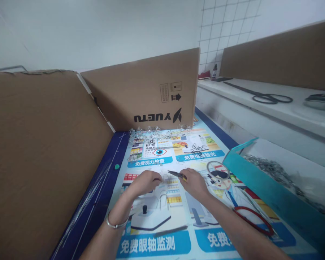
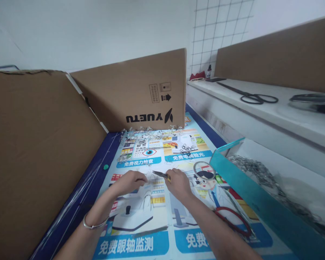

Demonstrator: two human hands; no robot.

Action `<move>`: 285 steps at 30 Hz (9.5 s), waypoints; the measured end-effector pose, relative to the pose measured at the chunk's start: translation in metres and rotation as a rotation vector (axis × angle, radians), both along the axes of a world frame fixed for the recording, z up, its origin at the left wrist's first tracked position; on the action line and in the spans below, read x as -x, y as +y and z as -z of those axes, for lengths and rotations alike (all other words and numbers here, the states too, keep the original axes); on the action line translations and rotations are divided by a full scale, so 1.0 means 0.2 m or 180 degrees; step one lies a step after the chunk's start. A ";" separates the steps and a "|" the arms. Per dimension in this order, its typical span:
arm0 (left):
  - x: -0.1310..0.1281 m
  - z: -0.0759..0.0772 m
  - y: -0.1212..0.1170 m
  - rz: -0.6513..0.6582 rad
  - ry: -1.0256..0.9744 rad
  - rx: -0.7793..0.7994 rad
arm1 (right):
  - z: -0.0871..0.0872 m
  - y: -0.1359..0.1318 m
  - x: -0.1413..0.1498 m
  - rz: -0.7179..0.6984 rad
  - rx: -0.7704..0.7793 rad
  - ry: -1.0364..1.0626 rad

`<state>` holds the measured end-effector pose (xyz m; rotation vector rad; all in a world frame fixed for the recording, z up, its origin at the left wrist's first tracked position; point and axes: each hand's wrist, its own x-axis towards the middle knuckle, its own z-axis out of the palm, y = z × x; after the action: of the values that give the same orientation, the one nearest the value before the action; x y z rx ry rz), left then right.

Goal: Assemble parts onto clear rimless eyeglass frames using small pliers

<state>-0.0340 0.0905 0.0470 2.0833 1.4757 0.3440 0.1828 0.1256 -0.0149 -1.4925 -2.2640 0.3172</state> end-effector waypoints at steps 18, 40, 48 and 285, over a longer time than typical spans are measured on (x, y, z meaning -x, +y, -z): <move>0.03 0.12 0.07 -0.0866 -0.2106 0.0778 | 0.03 0.00 0.00 -0.0223 -0.0287 0.0117; -0.06 0.14 0.07 -0.1328 -0.4460 0.1020 | 0.02 -0.02 0.00 -0.0291 -0.0560 -0.0058; -0.10 0.18 0.07 -0.1394 -0.4899 0.1108 | 0.02 -0.02 0.00 -0.0318 -0.0573 0.0024; -0.29 0.17 -0.02 -0.1738 -0.4765 0.1700 | -0.06 -0.11 0.04 -0.0484 -0.2367 -0.0767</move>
<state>0.0239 0.0867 0.0131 0.5203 0.8901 1.1970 0.1757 0.1037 -0.0038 -0.9999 -2.2892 -0.6351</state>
